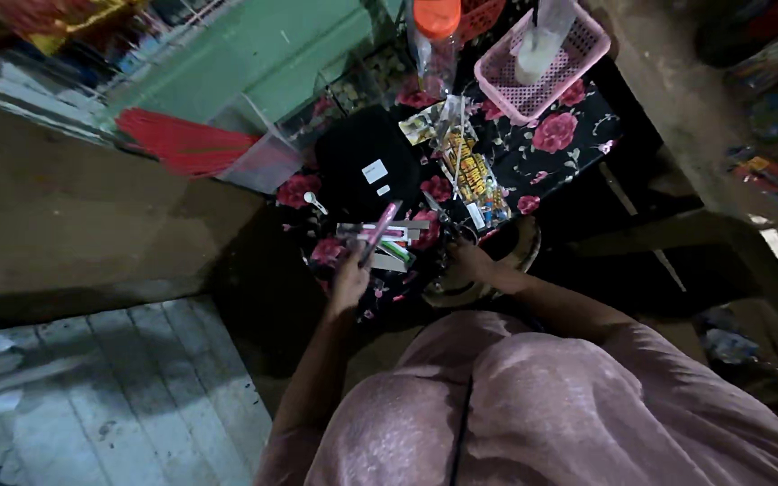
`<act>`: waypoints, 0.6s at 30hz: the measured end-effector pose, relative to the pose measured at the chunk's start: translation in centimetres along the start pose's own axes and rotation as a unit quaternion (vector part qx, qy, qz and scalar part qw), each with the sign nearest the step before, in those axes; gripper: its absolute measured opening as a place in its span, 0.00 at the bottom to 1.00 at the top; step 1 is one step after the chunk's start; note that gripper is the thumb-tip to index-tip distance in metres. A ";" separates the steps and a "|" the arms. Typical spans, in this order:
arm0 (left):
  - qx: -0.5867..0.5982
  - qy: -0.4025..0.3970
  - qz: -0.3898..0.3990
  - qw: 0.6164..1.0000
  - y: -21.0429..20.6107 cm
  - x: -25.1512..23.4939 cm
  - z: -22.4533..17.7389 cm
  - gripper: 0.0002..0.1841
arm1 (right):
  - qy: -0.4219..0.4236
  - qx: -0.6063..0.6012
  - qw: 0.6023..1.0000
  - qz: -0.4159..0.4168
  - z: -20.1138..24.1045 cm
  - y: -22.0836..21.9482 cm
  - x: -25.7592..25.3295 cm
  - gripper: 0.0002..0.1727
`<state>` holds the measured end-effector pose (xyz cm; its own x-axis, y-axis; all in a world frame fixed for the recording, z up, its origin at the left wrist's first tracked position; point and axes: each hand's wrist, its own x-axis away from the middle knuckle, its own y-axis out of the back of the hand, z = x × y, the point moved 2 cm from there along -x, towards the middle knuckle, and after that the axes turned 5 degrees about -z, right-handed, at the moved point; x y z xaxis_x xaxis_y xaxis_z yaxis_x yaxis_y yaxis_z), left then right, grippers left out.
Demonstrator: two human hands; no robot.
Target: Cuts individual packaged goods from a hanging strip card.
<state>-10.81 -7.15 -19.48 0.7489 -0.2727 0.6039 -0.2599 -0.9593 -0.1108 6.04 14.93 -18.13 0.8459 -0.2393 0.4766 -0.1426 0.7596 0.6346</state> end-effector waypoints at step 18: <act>-0.201 0.056 0.375 0.903 -9.4 8.5 1.8 0.16 | 0.007 -0.546 0.835 -0.064 1.9 1.7 5.7 0.20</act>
<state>-0.90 -0.64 -14.68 0.2104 -0.8041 0.5560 -0.8857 -0.3975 -0.2398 9.60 13.69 -13.20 0.8257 -0.3595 0.4346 0.4963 0.8293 -0.2569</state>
